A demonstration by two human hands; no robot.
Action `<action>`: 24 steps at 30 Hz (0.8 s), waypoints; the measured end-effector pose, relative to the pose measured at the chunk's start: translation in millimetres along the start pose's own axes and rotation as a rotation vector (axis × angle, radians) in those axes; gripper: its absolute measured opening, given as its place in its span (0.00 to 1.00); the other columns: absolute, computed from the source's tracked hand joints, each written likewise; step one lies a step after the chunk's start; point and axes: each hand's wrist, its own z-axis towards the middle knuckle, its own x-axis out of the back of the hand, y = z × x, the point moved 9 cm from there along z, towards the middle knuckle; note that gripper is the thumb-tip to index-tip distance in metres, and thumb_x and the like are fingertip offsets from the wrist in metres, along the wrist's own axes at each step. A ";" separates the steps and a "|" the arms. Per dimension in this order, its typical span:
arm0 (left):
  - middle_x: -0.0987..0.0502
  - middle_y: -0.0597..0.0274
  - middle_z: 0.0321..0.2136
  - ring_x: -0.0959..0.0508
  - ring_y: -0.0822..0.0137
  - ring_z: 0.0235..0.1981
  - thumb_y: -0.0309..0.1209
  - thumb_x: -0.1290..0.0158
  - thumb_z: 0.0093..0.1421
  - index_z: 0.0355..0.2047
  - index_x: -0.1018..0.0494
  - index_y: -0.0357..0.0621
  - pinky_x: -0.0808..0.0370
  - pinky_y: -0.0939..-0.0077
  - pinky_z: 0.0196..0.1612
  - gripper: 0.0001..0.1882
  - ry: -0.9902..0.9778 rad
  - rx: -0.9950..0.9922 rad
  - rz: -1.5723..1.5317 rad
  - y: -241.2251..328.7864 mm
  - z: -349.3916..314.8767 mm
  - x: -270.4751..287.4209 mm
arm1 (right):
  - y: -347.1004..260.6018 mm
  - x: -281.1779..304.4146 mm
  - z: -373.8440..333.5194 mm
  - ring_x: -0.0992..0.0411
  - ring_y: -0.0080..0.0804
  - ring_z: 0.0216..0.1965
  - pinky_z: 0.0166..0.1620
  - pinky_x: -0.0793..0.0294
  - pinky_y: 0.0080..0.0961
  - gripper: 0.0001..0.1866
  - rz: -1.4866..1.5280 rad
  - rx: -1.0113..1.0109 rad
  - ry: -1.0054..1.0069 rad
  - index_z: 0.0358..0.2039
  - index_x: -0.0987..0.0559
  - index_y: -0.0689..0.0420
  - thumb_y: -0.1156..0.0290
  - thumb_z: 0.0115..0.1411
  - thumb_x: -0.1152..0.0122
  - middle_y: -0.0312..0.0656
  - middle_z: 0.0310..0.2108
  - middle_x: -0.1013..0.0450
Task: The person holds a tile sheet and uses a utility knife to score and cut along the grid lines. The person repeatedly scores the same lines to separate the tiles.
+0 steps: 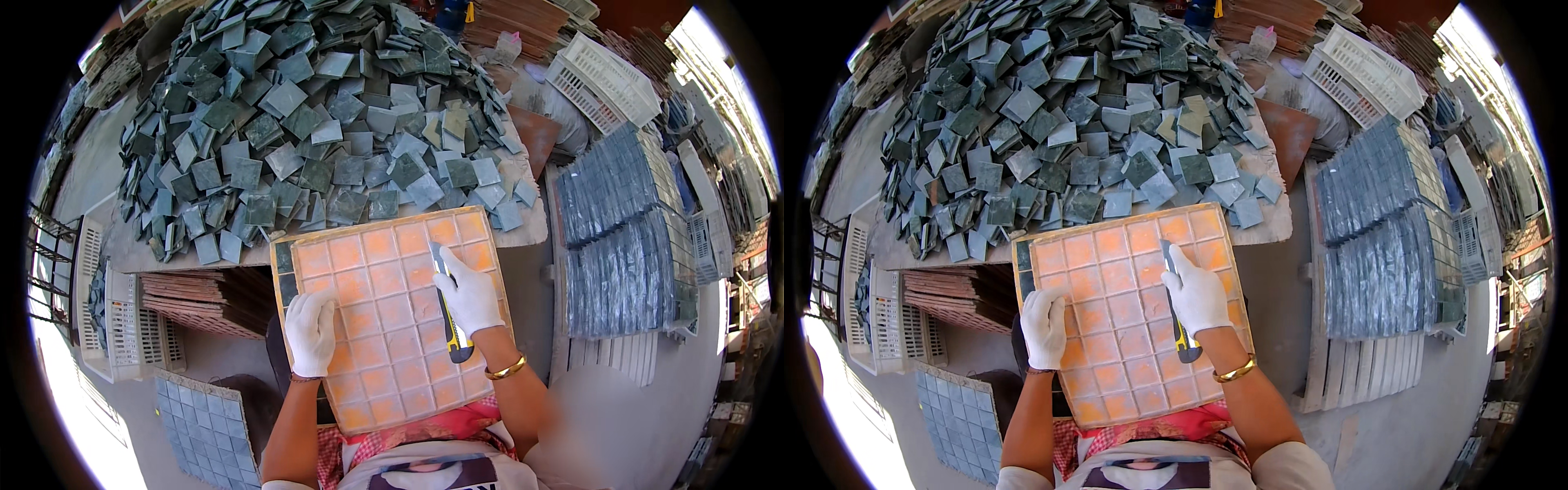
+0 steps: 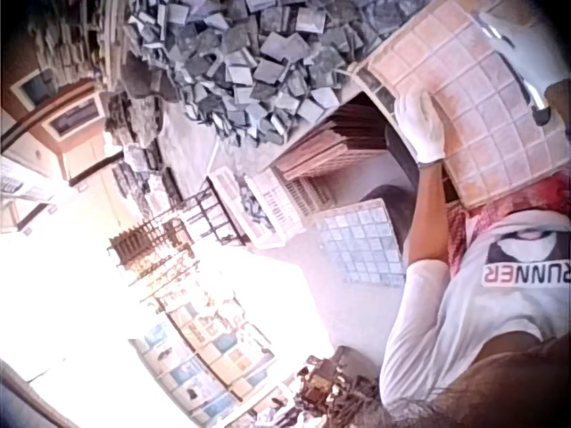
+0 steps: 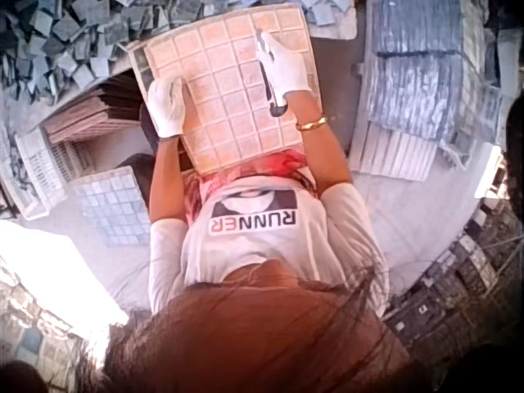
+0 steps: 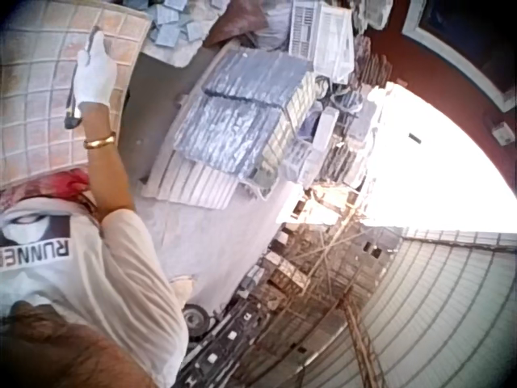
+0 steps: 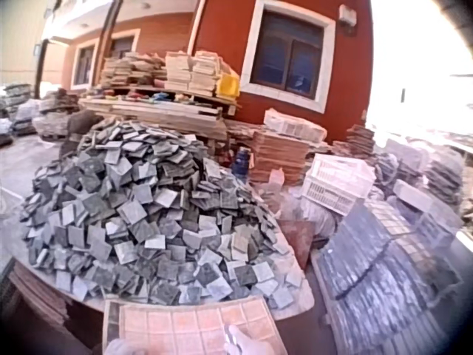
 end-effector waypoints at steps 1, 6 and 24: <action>0.26 0.54 0.25 0.28 0.51 0.30 0.22 0.48 0.55 0.31 0.25 0.40 0.32 0.63 0.35 0.04 0.008 0.003 -0.013 0.1 -0.1 1.3 | -0.5 -2.6 0.3 0.26 0.54 0.33 0.37 0.28 0.44 0.25 -0.022 -0.008 -0.020 0.58 0.31 0.51 0.62 0.60 0.45 0.55 0.29 0.25; 0.25 0.54 0.26 0.27 0.51 0.30 0.23 0.48 0.56 0.32 0.25 0.41 0.31 0.63 0.35 0.04 0.007 -0.007 0.008 0.1 -0.8 -2.4 | -8.8 -5.3 1.2 0.26 0.54 0.31 0.35 0.28 0.47 0.24 -0.097 -0.033 -0.070 0.57 0.32 0.52 0.60 0.61 0.47 0.54 0.26 0.26; 0.25 0.54 0.26 0.27 0.51 0.31 0.23 0.49 0.56 0.32 0.25 0.41 0.31 0.62 0.36 0.04 -0.007 -0.002 0.006 0.7 0.1 -2.6 | -22.7 -8.6 0.2 0.24 0.50 0.35 0.40 0.27 0.36 0.24 0.034 -0.075 -0.087 0.56 0.29 0.57 0.64 0.59 0.43 0.56 0.35 0.24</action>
